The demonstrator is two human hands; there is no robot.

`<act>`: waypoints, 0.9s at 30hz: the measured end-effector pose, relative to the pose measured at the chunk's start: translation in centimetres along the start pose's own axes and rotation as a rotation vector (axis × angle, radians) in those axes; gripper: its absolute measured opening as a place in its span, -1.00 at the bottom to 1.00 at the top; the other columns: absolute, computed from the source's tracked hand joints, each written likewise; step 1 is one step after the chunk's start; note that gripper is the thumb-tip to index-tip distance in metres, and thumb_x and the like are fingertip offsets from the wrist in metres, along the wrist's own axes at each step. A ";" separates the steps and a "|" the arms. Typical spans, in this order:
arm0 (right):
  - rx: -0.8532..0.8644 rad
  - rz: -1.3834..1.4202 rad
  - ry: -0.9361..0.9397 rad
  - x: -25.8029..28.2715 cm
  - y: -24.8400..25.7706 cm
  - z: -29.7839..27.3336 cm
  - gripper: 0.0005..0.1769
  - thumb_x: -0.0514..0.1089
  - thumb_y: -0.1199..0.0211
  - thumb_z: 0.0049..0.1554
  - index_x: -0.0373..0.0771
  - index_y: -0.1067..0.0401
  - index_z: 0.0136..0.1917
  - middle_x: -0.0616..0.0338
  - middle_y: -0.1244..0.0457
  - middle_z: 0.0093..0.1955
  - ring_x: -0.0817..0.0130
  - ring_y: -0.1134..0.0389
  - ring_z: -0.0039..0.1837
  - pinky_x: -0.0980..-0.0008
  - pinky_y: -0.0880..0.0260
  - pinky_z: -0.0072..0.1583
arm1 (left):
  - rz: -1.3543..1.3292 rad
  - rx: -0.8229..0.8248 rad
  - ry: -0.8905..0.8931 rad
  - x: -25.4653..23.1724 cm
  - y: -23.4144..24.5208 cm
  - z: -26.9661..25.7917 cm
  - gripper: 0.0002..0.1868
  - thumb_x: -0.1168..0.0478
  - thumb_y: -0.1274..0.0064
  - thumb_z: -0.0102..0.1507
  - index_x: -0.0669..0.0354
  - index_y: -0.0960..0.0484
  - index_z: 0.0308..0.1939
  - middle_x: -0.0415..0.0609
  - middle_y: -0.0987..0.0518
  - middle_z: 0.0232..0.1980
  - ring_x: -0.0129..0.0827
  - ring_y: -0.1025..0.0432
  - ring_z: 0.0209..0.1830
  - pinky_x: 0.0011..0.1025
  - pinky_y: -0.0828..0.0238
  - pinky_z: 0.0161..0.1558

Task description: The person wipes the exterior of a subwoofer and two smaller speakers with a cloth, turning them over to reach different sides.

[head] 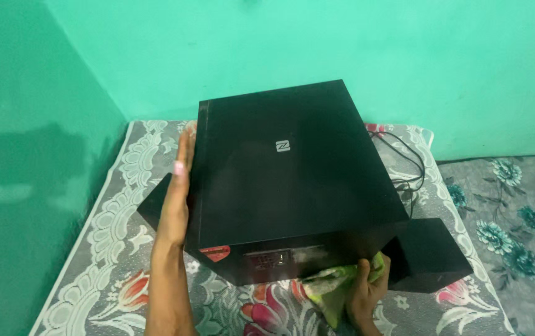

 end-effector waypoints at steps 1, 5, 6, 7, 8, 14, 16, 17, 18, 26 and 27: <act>0.001 0.005 -0.005 0.1 0.0 0.0 -0.63 -0.01 -0.10 0.34 -0.32 -0.28 0.26 0.21 -0.23 0.03 0.45 -0.22 0.04 0.43 -0.23 0.11 | 0.061 -0.003 0.013 -0.5 0.0 -0.1 -0.14 -0.32 0.51 0.45 0.21 0.06 0.63 0.16 0.06 0.72 -0.05 0.26 0.75 -0.19 0.42 0.61; -0.052 -0.090 -0.027 -0.5 0.8 0.2 -0.61 0.02 -0.02 0.40 -0.34 -0.33 0.27 0.15 -0.24 0.04 0.40 -0.22 0.06 0.41 -0.22 0.12 | 0.408 0.093 0.095 -2.1 -1.6 -0.8 -0.17 -0.20 0.18 0.36 0.31 -0.15 0.54 0.22 -0.07 0.64 -0.06 0.18 0.69 -0.19 0.30 0.54; -0.068 -0.113 -0.010 -0.7 1.1 0.4 -0.60 0.03 0.02 0.41 -0.34 -0.34 0.28 0.14 -0.25 0.07 0.39 -0.23 0.08 0.41 -0.22 0.16 | 0.580 0.144 0.112 -2.6 -2.1 -1.3 -0.16 -0.22 0.14 0.33 0.32 -0.18 0.50 0.24 -0.06 0.62 -0.02 0.21 0.67 -0.19 0.28 0.51; -0.084 -0.136 0.006 -0.9 1.4 0.8 -0.58 0.04 0.05 0.43 -0.34 -0.35 0.29 0.13 -0.26 0.09 0.38 -0.24 0.11 0.41 -0.22 0.19 | 0.752 0.194 0.129 -3.1 -2.8 -2.1 -0.15 -0.24 0.11 0.30 0.32 -0.22 0.46 0.26 -0.04 0.61 0.02 0.24 0.65 -0.18 0.26 0.49; -0.099 -0.140 -0.038 -1.7 1.8 1.1 -0.56 0.04 0.05 0.42 -0.35 -0.34 0.30 0.11 -0.27 0.11 0.36 -0.25 0.11 0.40 -0.23 0.18 | 0.923 0.243 0.150 -3.3 -3.6 -2.7 -0.13 -0.27 0.07 0.27 0.33 -0.25 0.42 0.27 -0.02 0.59 0.06 0.27 0.63 -0.18 0.24 0.46; -0.121 -0.244 -0.101 -2.9 2.7 2.5 -0.57 -0.03 0.04 0.43 -0.42 -0.37 0.34 -0.03 -0.34 0.07 0.31 -0.30 0.05 0.37 -0.28 0.13 | 1.022 0.321 0.005 -5.9 -9.9 -4.2 -0.02 -0.34 0.05 0.35 0.53 -0.13 0.42 0.53 0.05 0.52 0.28 0.28 0.65 0.10 0.39 0.51; -0.031 -0.293 -0.185 -4.0 2.6 3.2 -0.55 -0.08 0.04 0.41 -0.43 -0.36 0.40 -0.12 -0.35 0.00 0.25 -0.30 -0.01 0.32 -0.30 0.07 | 0.925 0.363 -0.178 -7.9 -13.6 -4.3 0.16 -0.35 -0.09 0.07 0.53 -0.14 0.42 0.62 0.03 0.49 0.38 0.24 0.62 0.24 0.40 0.43; -0.002 -0.299 -0.157 -4.0 2.5 3.7 -0.54 -0.12 0.04 0.38 -0.47 -0.32 0.40 -0.12 -0.35 0.05 0.25 -0.33 0.03 0.33 -0.32 0.09 | 0.904 0.395 -0.236 -8.5 -15.2 -4.4 0.18 -0.32 -0.15 0.00 0.49 -0.16 0.43 0.61 0.00 0.49 0.37 0.20 0.61 0.26 0.38 0.42; 0.026 -0.309 -0.129 -4.1 2.5 4.5 -0.54 -0.16 0.04 0.35 -0.51 -0.28 0.41 -0.11 -0.35 0.11 0.26 -0.36 0.08 0.34 -0.33 0.11 | 0.878 0.427 -0.293 -9.2 -16.9 -4.5 0.21 -0.29 -0.21 -0.07 0.45 -0.17 0.44 0.60 -0.03 0.49 0.36 0.17 0.59 0.27 0.35 0.40; 0.100 -0.133 -0.185 -4.5 2.3 4.7 -0.58 -0.20 0.01 0.37 -0.55 -0.31 0.38 -0.14 -0.33 0.11 0.20 -0.29 0.09 0.32 -0.24 0.08 | 0.910 0.521 -0.563 -9.3 -27.4 -1.7 -0.28 -0.09 -0.38 -0.10 0.17 -0.60 0.06 0.20 -0.45 0.33 0.03 -0.17 0.50 0.19 0.00 0.45; 0.065 -0.113 -0.251 -4.6 2.5 4.4 -0.57 -0.19 -0.01 0.42 -0.55 -0.33 0.41 -0.20 -0.32 0.02 0.16 -0.21 -0.02 0.25 -0.16 -0.02 | 0.858 0.537 -0.561 -9.1 -27.6 -1.7 -0.32 -0.07 -0.39 -0.09 0.18 -0.62 0.03 0.17 -0.50 0.23 0.03 -0.21 0.46 0.20 -0.01 0.45</act>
Point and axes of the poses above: each hand's wrist, its own z-axis towards the middle knuckle, its own y-axis out of the back of the hand, x = y × z, the point moved 10 cm from there along z, towards the middle knuckle
